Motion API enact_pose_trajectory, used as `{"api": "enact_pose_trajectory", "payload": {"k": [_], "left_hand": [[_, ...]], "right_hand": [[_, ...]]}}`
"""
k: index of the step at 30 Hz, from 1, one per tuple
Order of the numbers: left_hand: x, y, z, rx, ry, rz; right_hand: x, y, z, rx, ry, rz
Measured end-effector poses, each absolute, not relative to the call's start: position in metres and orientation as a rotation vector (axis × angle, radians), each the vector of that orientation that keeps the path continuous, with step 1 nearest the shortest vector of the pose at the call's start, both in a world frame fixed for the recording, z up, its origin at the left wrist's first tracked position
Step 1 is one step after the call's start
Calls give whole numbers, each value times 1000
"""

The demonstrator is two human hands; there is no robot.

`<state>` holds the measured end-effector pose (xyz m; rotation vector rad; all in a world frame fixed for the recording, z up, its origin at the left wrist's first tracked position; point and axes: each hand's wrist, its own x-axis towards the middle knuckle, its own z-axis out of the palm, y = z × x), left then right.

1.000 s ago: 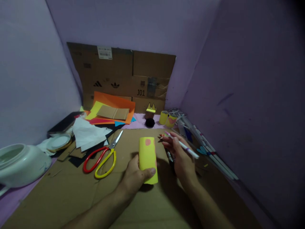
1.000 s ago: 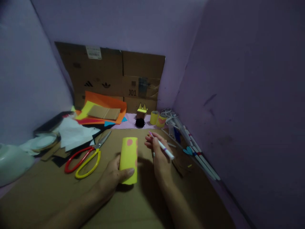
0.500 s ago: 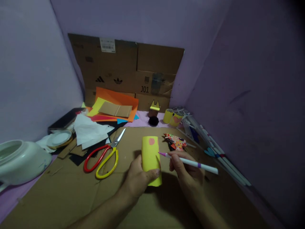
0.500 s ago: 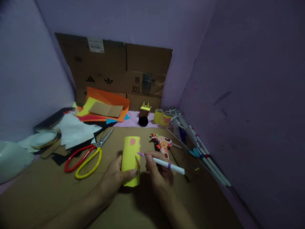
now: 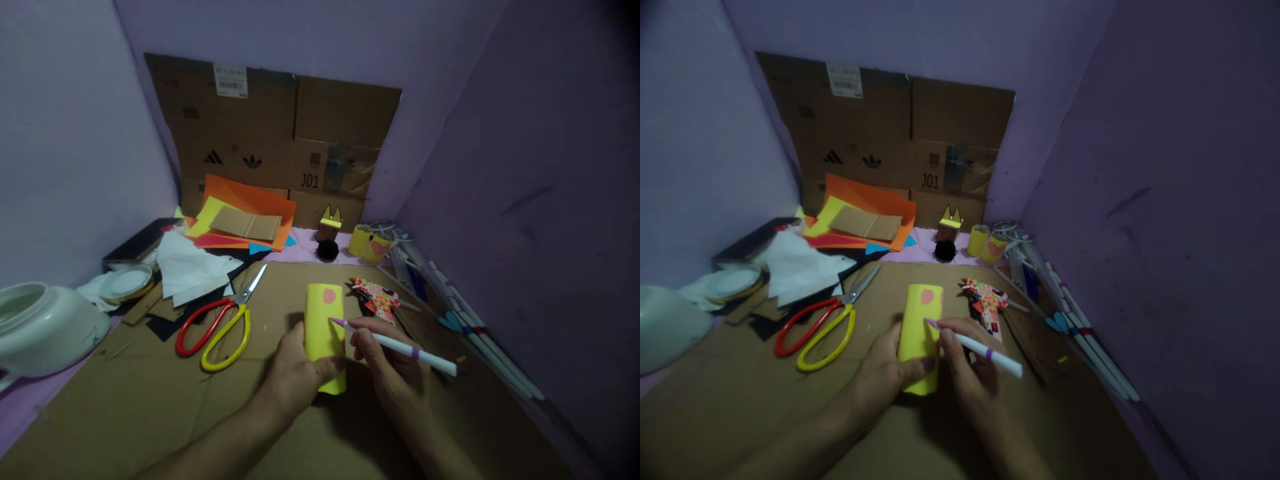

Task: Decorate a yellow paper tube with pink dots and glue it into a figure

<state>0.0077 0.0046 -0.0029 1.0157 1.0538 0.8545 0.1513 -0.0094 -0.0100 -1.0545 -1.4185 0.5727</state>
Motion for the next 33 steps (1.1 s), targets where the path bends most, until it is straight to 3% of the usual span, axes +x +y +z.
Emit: {"api": "enact_pose_trajectory", "payload": {"k": [33], "left_hand": [[8,4,-4,1023,1057,854]], "right_hand": [[151,-9,-3,-1092,-1351,588]]}}
